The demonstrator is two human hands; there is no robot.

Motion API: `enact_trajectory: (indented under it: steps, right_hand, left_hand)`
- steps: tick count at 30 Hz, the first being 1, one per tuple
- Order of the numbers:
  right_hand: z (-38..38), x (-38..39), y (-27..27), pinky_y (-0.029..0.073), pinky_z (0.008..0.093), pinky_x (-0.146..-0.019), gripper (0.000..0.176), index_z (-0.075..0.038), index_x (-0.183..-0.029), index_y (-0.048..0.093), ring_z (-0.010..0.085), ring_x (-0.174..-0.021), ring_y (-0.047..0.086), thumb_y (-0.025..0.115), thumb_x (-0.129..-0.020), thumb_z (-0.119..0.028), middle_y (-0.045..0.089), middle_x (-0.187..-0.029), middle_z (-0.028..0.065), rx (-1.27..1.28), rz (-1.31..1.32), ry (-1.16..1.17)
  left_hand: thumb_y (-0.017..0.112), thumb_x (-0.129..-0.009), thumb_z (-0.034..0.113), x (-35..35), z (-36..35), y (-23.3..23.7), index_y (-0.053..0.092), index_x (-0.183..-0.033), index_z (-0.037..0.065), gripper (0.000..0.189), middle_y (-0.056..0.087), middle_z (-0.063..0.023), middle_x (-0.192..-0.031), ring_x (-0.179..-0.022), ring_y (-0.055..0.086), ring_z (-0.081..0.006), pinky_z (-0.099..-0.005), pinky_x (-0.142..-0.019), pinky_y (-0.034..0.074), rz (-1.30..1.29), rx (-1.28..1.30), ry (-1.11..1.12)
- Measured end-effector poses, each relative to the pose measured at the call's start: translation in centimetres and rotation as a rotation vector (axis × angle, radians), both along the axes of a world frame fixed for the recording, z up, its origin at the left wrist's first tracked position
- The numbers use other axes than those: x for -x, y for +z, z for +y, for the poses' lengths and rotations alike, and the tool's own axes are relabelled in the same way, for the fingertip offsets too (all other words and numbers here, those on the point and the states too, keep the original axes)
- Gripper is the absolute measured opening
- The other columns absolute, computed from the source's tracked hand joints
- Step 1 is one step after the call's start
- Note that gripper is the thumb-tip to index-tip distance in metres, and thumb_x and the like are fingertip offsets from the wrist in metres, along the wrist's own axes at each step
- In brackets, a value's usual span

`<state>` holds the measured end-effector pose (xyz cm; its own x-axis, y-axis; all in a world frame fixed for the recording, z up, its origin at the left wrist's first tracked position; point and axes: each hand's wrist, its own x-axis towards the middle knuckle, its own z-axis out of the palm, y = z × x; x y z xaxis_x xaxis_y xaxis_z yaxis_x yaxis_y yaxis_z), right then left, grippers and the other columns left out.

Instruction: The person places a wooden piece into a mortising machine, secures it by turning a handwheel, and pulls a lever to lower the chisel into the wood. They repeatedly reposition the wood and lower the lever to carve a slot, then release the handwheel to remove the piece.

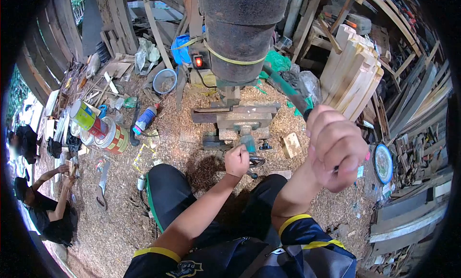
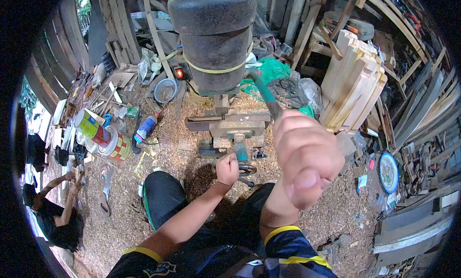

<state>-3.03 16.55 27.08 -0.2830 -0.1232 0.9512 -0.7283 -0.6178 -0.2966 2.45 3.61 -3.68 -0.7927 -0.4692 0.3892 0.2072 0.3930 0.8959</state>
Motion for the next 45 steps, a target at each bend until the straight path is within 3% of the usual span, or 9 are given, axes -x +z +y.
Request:
enact_trajectory:
  steps: [2,17,26,28,35,36,38,43,45]
  right_hand:
    - [0.2,0.2,-0.1,0.035,0.0353,-0.049,0.053,-0.01,-0.055,0.047,0.0204,-0.045,0.044,0.06,-0.101,-0.034,0.047,-0.053,0.002,-0.027,0.053,-0.019]
    - [1.3,-0.2,-2.4,0.037,0.0331,-0.048,0.061,-0.01,-0.058,0.052,0.0174,-0.046,0.048,0.056,-0.109,-0.044,0.051,-0.056,-0.0017,-0.083,0.144,-0.049]
    - [2.1,0.0,-3.2,0.039,0.0331,-0.05,0.057,-0.011,-0.058,0.053,0.0174,-0.049,0.051,0.059,-0.107,-0.041,0.052,-0.058,-0.0009,-0.141,0.249,-0.011]
    - [2.2,-0.1,-3.2,0.042,0.0301,-0.052,0.042,-0.017,-0.058,0.052,0.0119,-0.048,0.05,0.064,-0.095,-0.033,0.052,-0.055,-0.0068,-0.185,0.242,-0.033]
    - [2.1,-0.2,-5.5,0.042,0.0287,-0.051,0.039,-0.018,-0.056,0.051,0.0108,-0.045,0.048,0.065,-0.092,-0.027,0.048,-0.051,-0.0075,-0.134,0.33,-0.019]
    - [2.1,-0.6,-5.9,0.042,0.0279,-0.051,0.039,-0.019,-0.056,0.052,0.0099,-0.045,0.047,0.065,-0.092,-0.027,0.047,-0.05,-0.0077,-0.116,0.31,-0.044]
    - [1.8,-1.2,-6.7,0.041,0.0262,-0.049,0.04,-0.019,-0.055,0.052,0.0081,-0.043,0.045,0.064,-0.093,-0.025,0.045,-0.049,-0.0083,-0.082,0.262,-0.094]
    - [2.0,-1.0,-8.4,0.042,0.0258,-0.05,0.042,-0.016,-0.058,0.053,0.0093,-0.047,0.048,0.063,-0.097,-0.028,0.048,-0.052,-0.0077,-0.057,0.316,-0.057]
    - [2.7,-0.6,-8.3,0.044,0.0263,-0.051,0.04,-0.016,-0.059,0.054,0.0099,-0.049,0.049,0.063,-0.096,-0.027,0.05,-0.054,-0.0069,-0.121,0.359,-0.026]
  left_hand:
    - [0.047,-0.095,0.009,0.0,0.1,-0.1,0.049,-0.074,-0.002,0.024,0.047,-0.0203,-0.065,-0.057,0.052,-0.0369,-0.0433,-0.058,0.042,0.017,0.021,-0.002]
    - [0.05,-0.098,0.011,-0.4,-0.2,0.3,0.055,-0.079,-0.001,0.023,0.053,-0.0207,-0.07,-0.065,0.058,-0.0429,-0.045,-0.061,0.046,-0.039,-0.001,-0.037]
    - [0.044,-0.1,0.013,-0.4,-0.2,0.6,0.049,-0.075,-0.001,0.029,0.045,-0.019,-0.066,-0.059,0.05,-0.0372,-0.0453,-0.059,0.04,-0.047,-0.019,-0.086]
    - [0.044,-0.1,0.013,-0.3,-0.3,0.4,0.049,-0.075,-0.001,0.03,0.045,-0.0187,-0.066,-0.059,0.05,-0.0363,-0.0449,-0.059,0.04,-0.043,-0.018,-0.089]
    - [0.043,-0.101,0.019,-0.3,-0.1,0.0,0.048,-0.074,-0.001,0.034,0.042,-0.0143,-0.064,-0.057,0.046,-0.0268,-0.04,-0.059,0.039,-0.102,-0.052,-0.065]
    - [0.043,-0.101,0.019,-0.3,-0.2,-0.1,0.048,-0.074,-0.001,0.034,0.042,-0.0143,-0.064,-0.057,0.046,-0.0268,-0.04,-0.059,0.039,-0.098,-0.048,-0.061]
    - [0.045,-0.1,0.017,-0.5,-0.4,-0.1,0.051,-0.078,0.001,0.028,0.05,-0.022,-0.069,-0.063,0.056,-0.0424,-0.0478,-0.061,0.043,-0.159,-0.051,-0.087]
    - [0.044,-0.104,0.02,-0.7,-0.2,0.7,0.05,-0.078,0.001,0.034,0.043,-0.0152,-0.065,-0.059,0.047,-0.0288,-0.0422,-0.061,0.041,-0.204,-0.186,-0.111]
    - [0.039,-0.108,0.026,-0.8,-0.4,0.8,0.047,-0.075,0.002,0.042,0.042,-0.004,-0.069,-0.068,0.044,-0.0166,-0.0352,-0.065,0.038,-0.257,-0.265,-0.182]
